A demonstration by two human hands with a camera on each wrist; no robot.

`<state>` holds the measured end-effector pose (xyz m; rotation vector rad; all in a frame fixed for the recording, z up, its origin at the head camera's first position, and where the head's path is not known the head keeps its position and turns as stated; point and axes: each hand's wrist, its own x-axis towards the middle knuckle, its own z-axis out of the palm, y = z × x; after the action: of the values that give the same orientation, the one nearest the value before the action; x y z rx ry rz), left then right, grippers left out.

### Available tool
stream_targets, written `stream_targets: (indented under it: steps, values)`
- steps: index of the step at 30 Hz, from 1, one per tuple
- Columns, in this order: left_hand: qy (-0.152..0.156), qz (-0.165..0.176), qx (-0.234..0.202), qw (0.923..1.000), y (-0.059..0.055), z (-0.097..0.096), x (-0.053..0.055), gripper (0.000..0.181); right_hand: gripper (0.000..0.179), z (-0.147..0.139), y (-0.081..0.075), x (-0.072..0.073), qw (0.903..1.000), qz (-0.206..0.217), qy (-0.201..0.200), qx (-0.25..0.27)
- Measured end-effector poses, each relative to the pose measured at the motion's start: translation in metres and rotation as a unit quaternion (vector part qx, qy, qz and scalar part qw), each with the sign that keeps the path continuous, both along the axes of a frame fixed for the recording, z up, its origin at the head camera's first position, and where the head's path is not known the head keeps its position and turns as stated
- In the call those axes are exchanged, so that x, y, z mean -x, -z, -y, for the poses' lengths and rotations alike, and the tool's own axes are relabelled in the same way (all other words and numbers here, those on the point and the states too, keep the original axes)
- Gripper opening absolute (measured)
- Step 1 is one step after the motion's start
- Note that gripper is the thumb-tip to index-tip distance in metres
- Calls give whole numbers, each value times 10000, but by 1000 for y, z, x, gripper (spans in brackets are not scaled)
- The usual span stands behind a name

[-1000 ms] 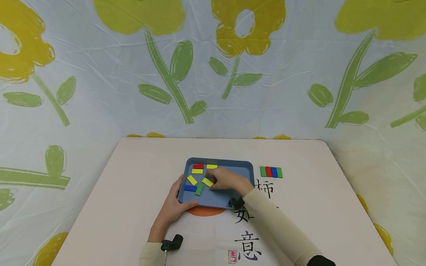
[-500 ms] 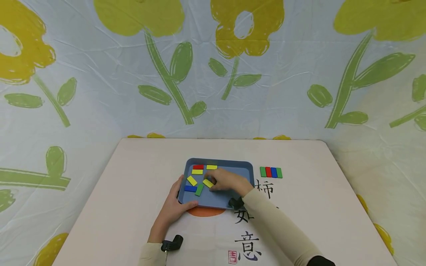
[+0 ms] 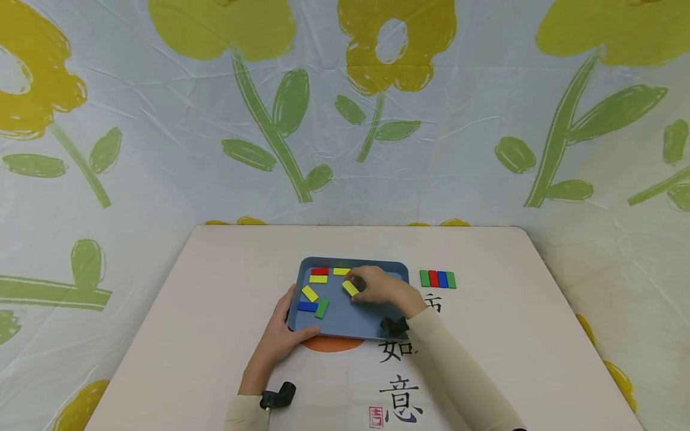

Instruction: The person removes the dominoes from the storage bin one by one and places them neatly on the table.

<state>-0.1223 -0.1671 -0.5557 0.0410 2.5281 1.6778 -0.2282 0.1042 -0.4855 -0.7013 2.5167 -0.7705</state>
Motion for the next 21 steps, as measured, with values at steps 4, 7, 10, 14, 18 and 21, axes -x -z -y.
stream_targets:
  steps: [4,7,10,14,18,21]
  values:
    - [-13,2,12,10000,-1,0,-1,113,48,-12,-5,-2,9996,19,280,82]
    - [-28,29,18,10000,-1,0,-1,113,47,-21,-8,-4,9988,-31,459,174]
    - [-44,12,37,10000,-1,0,-2,113,46,-29,-9,-6,9980,-100,571,236]
    - [-64,-39,66,10000,-1,0,-2,113,48,-41,-11,-9,9975,-220,611,283]
    - [-44,-68,62,9999,-1,-1,-1,113,51,-53,-12,-11,9961,-303,714,425]
    - [-24,-54,24,10000,-1,-2,-1,113,51,-63,-14,-12,9944,-338,826,562]
